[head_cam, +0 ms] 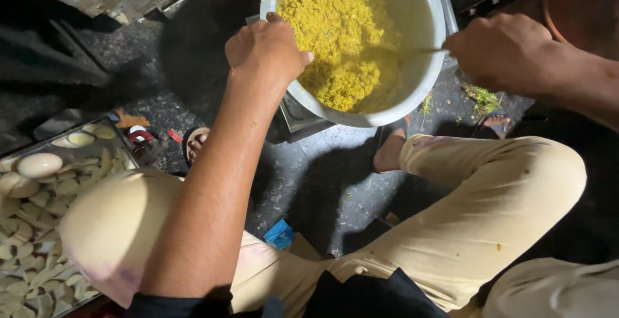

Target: The person holds the side of a pot with one hand while stirring the food mixture inside the pot using a spoon.

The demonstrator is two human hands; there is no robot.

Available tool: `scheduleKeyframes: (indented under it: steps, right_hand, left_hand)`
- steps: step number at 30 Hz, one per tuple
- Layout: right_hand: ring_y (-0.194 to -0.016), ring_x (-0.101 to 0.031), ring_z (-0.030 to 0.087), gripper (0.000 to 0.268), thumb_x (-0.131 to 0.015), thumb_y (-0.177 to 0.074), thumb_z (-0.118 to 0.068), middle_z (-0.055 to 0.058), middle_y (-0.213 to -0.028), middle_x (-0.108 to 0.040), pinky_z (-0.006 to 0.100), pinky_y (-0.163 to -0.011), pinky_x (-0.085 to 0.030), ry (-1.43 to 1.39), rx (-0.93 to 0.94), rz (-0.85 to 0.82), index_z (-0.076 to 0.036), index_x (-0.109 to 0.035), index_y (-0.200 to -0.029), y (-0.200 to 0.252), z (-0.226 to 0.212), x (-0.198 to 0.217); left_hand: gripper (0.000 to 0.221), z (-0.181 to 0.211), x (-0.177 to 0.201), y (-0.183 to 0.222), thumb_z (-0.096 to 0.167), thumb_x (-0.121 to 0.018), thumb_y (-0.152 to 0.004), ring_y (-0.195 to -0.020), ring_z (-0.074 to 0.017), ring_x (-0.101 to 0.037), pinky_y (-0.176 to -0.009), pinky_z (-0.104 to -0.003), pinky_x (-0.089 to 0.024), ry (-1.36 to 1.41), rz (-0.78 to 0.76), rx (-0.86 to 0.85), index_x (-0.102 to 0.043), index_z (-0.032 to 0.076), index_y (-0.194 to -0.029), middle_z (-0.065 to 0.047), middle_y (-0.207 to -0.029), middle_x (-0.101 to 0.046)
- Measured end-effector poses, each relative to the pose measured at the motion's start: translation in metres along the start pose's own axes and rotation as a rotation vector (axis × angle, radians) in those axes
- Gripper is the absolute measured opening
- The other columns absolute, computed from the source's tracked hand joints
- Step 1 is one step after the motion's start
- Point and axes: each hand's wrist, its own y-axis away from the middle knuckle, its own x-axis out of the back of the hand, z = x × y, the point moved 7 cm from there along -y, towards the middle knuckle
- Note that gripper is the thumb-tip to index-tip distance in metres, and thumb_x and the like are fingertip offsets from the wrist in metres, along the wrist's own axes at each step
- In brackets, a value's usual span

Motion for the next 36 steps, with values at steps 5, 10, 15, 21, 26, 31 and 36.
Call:
scheduleKeyframes:
  steps: [5,10,15,21,26,31,36]
  right_hand:
    - [-0.086,-0.080,0.030,0.028,-0.065,-0.089,-0.011,0.017,-0.100,-0.080,0.042,-0.068,-0.067,0.238,-0.080,0.042,0.000,-0.074,-0.114,-0.015,-0.007,0.003]
    - [-0.076,-0.077,0.029,0.020,-0.066,-0.093,-0.012,0.015,-0.092,-0.078,0.044,-0.064,-0.061,0.062,-0.062,-0.205,-0.003,-0.075,-0.108,-0.015,-0.017,-0.003]
    - [-0.046,-0.065,0.025,0.023,-0.061,-0.098,-0.009,0.021,-0.067,-0.075,0.039,-0.041,-0.049,-0.209,-0.021,-0.422,0.008,-0.076,-0.102,-0.012,-0.018,-0.015]
    - [-0.038,-0.040,0.017,0.022,-0.064,-0.097,-0.018,0.008,-0.051,-0.054,0.035,-0.036,-0.031,-0.974,-0.142,-0.509,0.003,-0.070,-0.100,-0.013,-0.020,-0.048]
    - [-0.034,-0.039,0.014,0.035,-0.059,-0.097,-0.026,0.003,-0.046,-0.041,0.032,-0.032,-0.032,-1.440,0.036,-0.456,0.003,-0.061,-0.077,-0.010,-0.032,-0.060]
    - [-0.036,-0.041,0.013,0.035,-0.057,-0.097,-0.027,0.003,-0.047,-0.046,0.030,-0.034,-0.034,-1.575,0.037,-0.137,0.003,-0.062,-0.080,0.009,-0.039,-0.047]
    - [-0.047,-0.058,0.015,0.037,-0.058,-0.095,-0.018,0.008,-0.058,-0.062,0.034,-0.044,-0.048,-1.112,-0.012,0.419,0.000,-0.066,-0.126,0.023,-0.022,-0.028]
  left_hand:
    - [0.082,-0.003,0.007,0.001,0.056,-0.081,-0.080,-0.118,-0.0329,-0.062,-0.093,-0.045,-0.052,-0.011,0.049,-0.007,-0.052,0.004,-0.137,-0.017,-0.128,-0.063]
    - [0.079,-0.003,0.007,0.004,0.055,-0.077,-0.084,-0.121,-0.0319,-0.062,-0.095,-0.045,-0.053,0.025,0.025,-0.014,-0.052,0.004,-0.139,-0.015,-0.130,-0.065]
    - [0.084,-0.003,0.008,0.003,0.055,-0.078,-0.083,-0.124,-0.0321,-0.060,-0.095,-0.045,-0.052,0.023,0.043,-0.024,-0.048,0.003,-0.142,-0.016,-0.132,-0.063]
    - [0.084,-0.002,0.009,0.004,0.055,-0.078,-0.083,-0.125,-0.0328,-0.059,-0.097,-0.045,-0.052,0.011,0.037,-0.042,-0.048,0.003,-0.142,-0.018,-0.134,-0.061]
    - [0.079,-0.006,0.009,0.008,0.054,-0.079,-0.083,-0.122,-0.0339,-0.062,-0.099,-0.045,-0.052,0.036,0.010,-0.026,-0.052,0.004,-0.138,-0.016,-0.133,-0.063]
    - [0.075,-0.013,0.015,0.013,0.052,-0.080,-0.081,-0.123,-0.0353,-0.062,-0.102,-0.046,-0.050,0.043,-0.003,-0.003,-0.056,0.005,-0.135,-0.017,-0.132,-0.065]
    - [0.080,-0.015,0.012,0.013,0.053,-0.077,-0.084,-0.123,-0.0368,-0.062,-0.101,-0.047,-0.050,-0.016,-0.062,0.031,-0.050,0.005,-0.141,-0.019,-0.129,-0.066]
